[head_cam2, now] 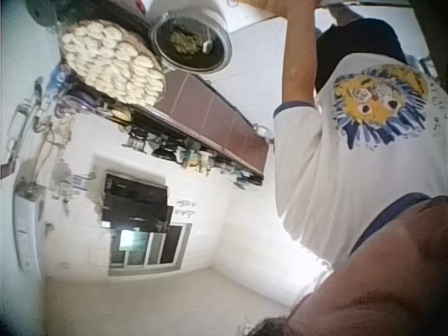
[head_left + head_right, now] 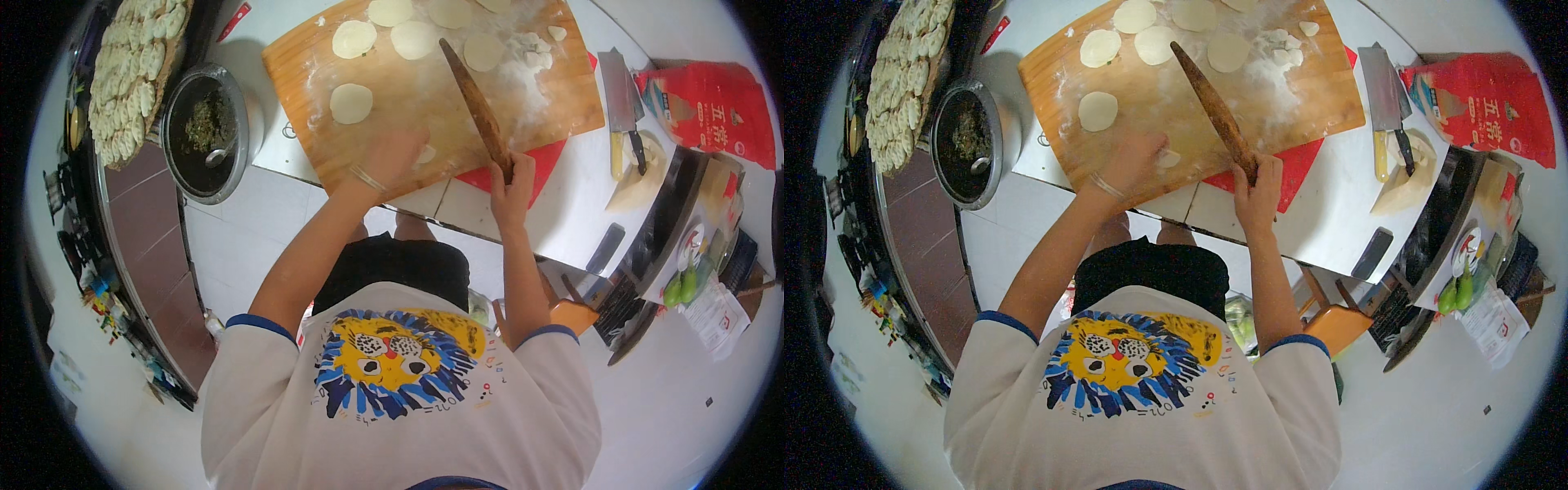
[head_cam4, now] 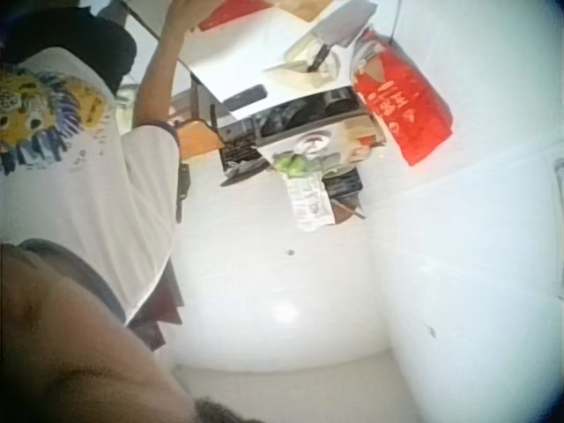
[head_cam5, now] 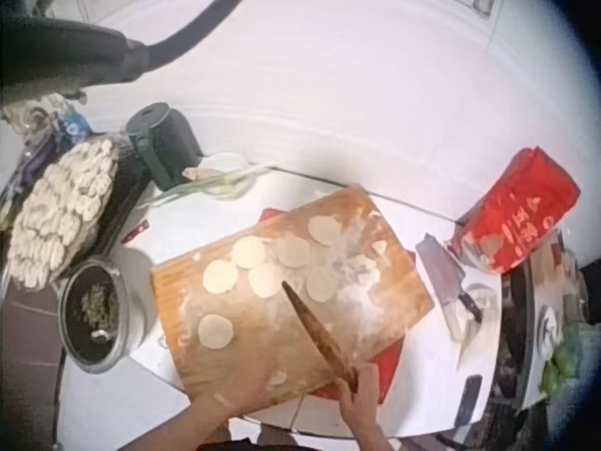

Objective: The person uses a wooden rolling pin to flatten small balls of dough into thin, round discs on a floured wooden board. They repeatedly roll, rotate, and reposition the dough pieces to achieve a uniform shape. A tray of prepared dumplings and a bowl of filling are visible nearby.

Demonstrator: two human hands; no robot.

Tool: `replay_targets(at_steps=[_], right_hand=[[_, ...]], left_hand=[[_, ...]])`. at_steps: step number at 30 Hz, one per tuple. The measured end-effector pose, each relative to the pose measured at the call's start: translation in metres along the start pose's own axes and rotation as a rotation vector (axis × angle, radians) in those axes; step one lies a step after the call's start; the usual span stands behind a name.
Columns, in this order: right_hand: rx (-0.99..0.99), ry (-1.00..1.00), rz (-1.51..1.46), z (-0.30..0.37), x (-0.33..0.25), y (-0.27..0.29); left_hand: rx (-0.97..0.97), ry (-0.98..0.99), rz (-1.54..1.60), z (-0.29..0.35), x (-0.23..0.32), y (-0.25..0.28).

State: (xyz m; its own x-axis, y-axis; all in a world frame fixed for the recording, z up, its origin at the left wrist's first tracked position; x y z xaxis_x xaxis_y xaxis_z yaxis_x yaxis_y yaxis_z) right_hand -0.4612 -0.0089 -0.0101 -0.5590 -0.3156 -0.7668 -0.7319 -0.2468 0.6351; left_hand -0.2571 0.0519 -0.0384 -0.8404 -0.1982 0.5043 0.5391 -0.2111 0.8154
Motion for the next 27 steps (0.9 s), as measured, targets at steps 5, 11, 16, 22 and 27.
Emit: replay_targets(at_steps=[5, 11, 16, 22, 27], right_hand=[[-0.024, -0.003, 0.002, -0.003, 0.007, 0.006], [-0.171, 0.200, 0.198, -0.021, -0.005, 0.004], [-0.521, 0.444, 0.349, -0.013, -0.016, -0.051], [-0.260, 0.448, 0.654, -0.069, -0.034, -0.063], [-0.375, 0.460, 0.486, -0.019, -0.044, -0.055]], left_hand=[[0.229, 0.164, 0.568, 0.018, 0.007, 0.016], [0.446, 0.395, 0.497, 0.061, -0.042, -0.007], [0.494, 0.125, -0.099, 0.085, -0.019, 0.020], [0.341, 0.170, -0.299, 0.015, -0.038, 0.029], [0.197, 0.097, -0.222, 0.086, -0.026, -0.018]])
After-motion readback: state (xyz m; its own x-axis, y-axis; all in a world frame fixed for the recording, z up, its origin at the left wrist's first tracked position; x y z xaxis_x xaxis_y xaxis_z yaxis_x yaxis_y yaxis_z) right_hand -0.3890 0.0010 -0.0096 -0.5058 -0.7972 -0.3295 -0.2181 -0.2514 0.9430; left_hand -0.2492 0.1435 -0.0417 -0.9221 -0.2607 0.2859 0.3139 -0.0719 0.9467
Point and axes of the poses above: each hand's wrist, its own z-axis away from the middle knuckle, its own y-axis out of the back of the hand, x = y × z, the point moved 10 cm from there along -z, towards the middle knuckle, and after that the axes turned 6 degrees about -z, right-handed, at the moved point
